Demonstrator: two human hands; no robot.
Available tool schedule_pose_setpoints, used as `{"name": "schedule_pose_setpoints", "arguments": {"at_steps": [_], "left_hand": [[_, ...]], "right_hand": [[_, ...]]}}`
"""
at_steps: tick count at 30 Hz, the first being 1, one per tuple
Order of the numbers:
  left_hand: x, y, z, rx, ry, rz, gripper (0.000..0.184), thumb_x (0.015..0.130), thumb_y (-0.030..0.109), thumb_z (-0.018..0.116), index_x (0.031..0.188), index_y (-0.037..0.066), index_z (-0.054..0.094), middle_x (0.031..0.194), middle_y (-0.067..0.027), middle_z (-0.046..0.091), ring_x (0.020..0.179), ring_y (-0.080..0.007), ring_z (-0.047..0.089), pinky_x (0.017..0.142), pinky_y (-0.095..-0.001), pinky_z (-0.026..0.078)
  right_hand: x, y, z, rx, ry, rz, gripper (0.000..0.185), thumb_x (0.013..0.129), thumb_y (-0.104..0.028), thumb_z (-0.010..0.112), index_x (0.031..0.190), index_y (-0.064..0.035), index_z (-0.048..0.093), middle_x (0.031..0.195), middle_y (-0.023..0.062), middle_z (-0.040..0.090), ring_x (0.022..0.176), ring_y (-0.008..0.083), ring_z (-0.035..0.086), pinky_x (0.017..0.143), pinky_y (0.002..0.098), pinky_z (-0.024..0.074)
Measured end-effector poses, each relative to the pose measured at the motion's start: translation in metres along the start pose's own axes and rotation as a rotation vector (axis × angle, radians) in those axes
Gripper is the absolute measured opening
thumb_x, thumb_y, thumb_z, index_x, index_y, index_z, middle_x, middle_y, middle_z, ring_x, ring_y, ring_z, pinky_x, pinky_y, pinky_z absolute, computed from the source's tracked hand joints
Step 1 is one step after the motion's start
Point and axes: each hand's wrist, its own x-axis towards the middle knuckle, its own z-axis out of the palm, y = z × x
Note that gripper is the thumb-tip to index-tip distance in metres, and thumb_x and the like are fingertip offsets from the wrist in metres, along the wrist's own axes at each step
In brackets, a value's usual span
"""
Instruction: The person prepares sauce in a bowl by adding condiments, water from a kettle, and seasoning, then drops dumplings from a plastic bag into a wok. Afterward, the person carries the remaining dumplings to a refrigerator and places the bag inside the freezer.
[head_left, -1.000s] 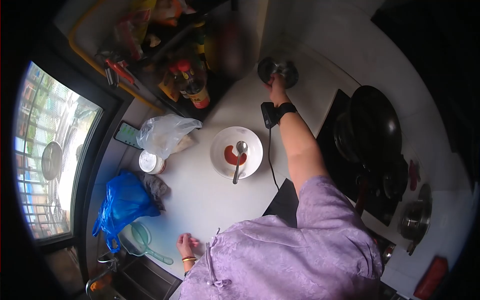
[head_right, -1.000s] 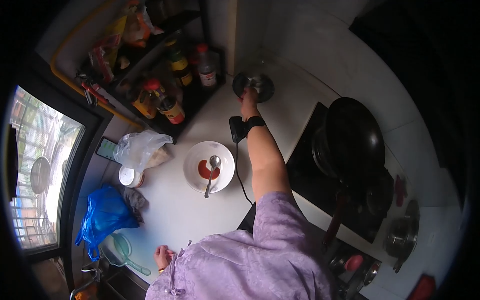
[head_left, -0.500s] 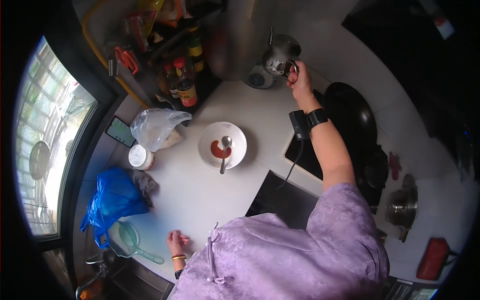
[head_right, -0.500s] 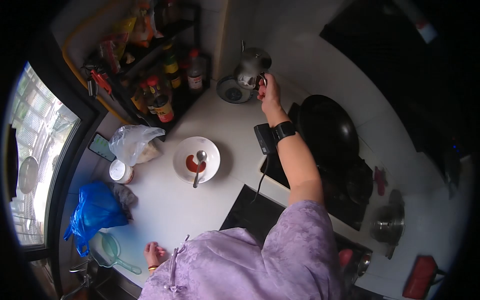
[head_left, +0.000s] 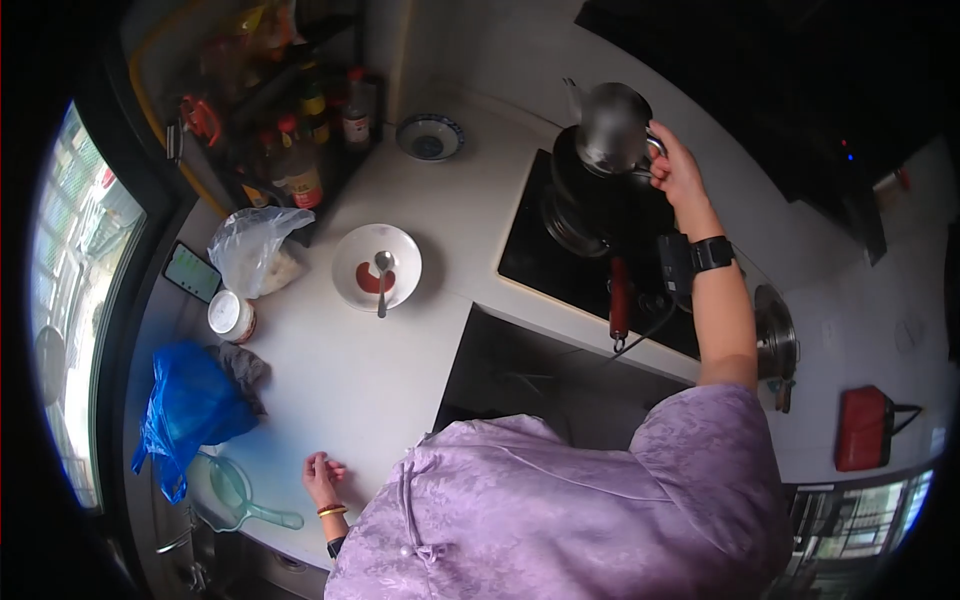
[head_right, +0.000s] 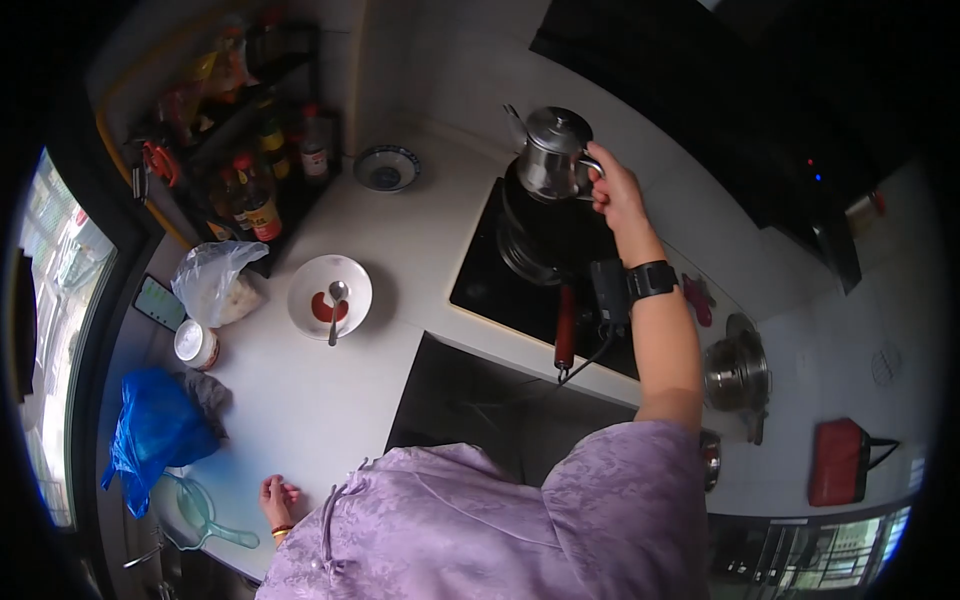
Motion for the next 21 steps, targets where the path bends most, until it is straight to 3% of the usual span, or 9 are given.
{"name": "schedule_pose_setpoints", "arguments": {"at_steps": [7, 21], "left_hand": [[0.004, -0.005, -0.001, 0.006, 0.008, 0.013, 0.016, 0.084, 0.021, 0.051, 0.088, 0.006, 0.051, 0.061, -0.0053, 0.054, 0.045, -0.0115, 0.052, 0.04, -0.02, 0.041], [0.008, -0.009, -0.004, 0.016, 0.011, 0.029, 0.016, 0.085, 0.021, 0.051, 0.087, 0.006, 0.052, 0.06, -0.0051, 0.054, 0.044, -0.0116, 0.052, 0.039, -0.0197, 0.041]], "right_hand": [[-0.012, 0.008, -0.095, -0.42, 0.338, 0.012, 0.042, 0.061, -0.046, 0.065, 0.048, -0.0136, 0.043, 0.042, -0.0055, 0.03, 0.037, 0.0074, 0.025, 0.04, 0.0236, 0.0169], [-0.002, 0.025, -0.133, -0.655, 0.417, -0.018, 0.039, 0.06, -0.038, 0.065, 0.048, -0.005, 0.049, 0.047, 0.0027, 0.044, 0.044, 0.0145, 0.039, 0.045, 0.0289, 0.0296]]}}
